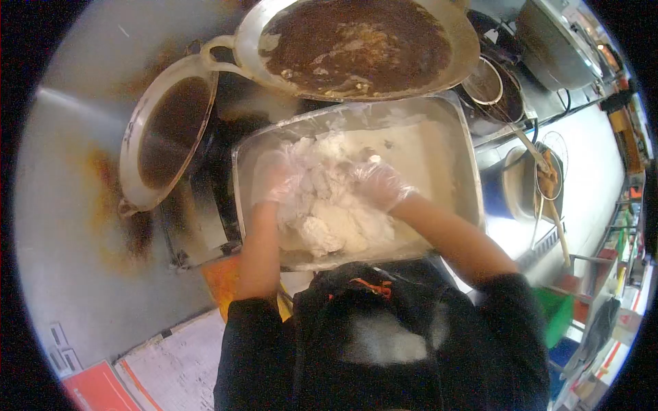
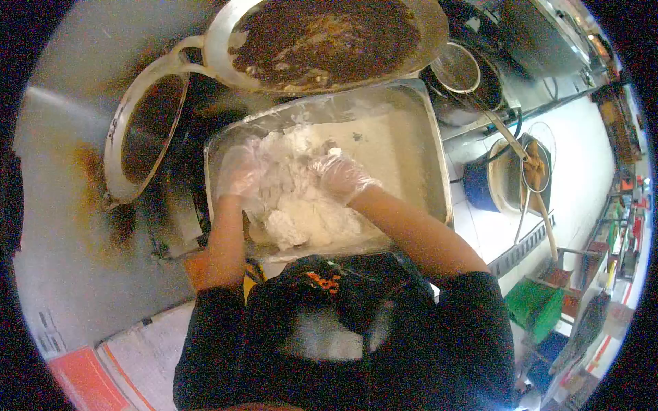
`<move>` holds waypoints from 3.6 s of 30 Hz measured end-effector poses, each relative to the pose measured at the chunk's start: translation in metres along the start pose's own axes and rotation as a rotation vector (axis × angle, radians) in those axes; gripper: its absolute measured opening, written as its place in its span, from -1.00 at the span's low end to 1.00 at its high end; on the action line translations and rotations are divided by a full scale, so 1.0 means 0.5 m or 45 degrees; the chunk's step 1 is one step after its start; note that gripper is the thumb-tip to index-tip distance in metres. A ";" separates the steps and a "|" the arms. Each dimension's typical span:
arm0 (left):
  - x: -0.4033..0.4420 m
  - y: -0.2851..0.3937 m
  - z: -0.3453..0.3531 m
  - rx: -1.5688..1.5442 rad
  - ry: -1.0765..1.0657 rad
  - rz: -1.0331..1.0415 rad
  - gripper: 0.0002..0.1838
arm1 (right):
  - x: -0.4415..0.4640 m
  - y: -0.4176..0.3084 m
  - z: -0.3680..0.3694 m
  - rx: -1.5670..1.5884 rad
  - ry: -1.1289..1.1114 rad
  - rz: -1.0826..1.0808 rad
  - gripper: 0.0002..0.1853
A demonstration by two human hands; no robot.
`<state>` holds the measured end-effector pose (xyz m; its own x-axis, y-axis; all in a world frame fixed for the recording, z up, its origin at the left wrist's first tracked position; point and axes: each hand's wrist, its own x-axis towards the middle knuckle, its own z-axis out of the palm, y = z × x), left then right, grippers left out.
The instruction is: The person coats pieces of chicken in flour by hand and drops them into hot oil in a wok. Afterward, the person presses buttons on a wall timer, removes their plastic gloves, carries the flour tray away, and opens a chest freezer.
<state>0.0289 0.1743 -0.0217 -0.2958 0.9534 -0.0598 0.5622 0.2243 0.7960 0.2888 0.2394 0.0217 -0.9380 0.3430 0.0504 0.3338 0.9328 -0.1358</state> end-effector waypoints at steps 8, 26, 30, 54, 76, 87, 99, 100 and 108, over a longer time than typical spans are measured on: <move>-0.016 0.117 -0.019 0.491 -0.101 -0.190 -0.51 | 0.001 0.008 0.002 0.317 0.011 0.102 -0.59; -0.050 0.144 -0.076 -0.060 0.130 -0.146 -0.76 | -0.020 0.023 0.013 0.566 0.181 0.182 -0.57; -0.046 0.184 -0.048 -0.147 0.205 0.030 -0.81 | -0.015 0.029 0.028 0.599 0.144 0.280 -0.57; -0.127 0.213 0.040 -0.609 -0.507 0.163 -0.62 | 0.050 -0.022 -0.033 0.660 -0.222 0.700 -0.36; -0.125 0.097 -0.077 -1.275 0.287 0.019 -0.72 | 0.056 -0.016 -0.034 0.278 -0.337 0.393 -0.54; -0.099 -0.017 -0.049 -1.392 0.217 0.076 -0.70 | 0.069 -0.044 -0.057 0.266 -0.291 0.470 -0.55; -0.084 -0.023 -0.030 -1.500 0.323 0.048 -0.80 | 0.078 -0.042 -0.048 0.294 -0.252 0.373 -0.65; -0.085 -0.037 -0.026 -1.520 0.319 0.055 -0.79 | 0.074 -0.042 -0.048 0.285 -0.258 0.365 -0.65; -0.123 0.046 -0.082 -1.031 0.331 -0.015 -0.77 | 0.042 -0.033 -0.088 0.599 0.161 0.583 -0.53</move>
<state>0.0284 0.1124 0.0250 -0.5222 0.8528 -0.0096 -0.1388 -0.0739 0.9876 0.2679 0.2360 0.0685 -0.6836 0.7298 -0.0030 0.5921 0.5521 -0.5871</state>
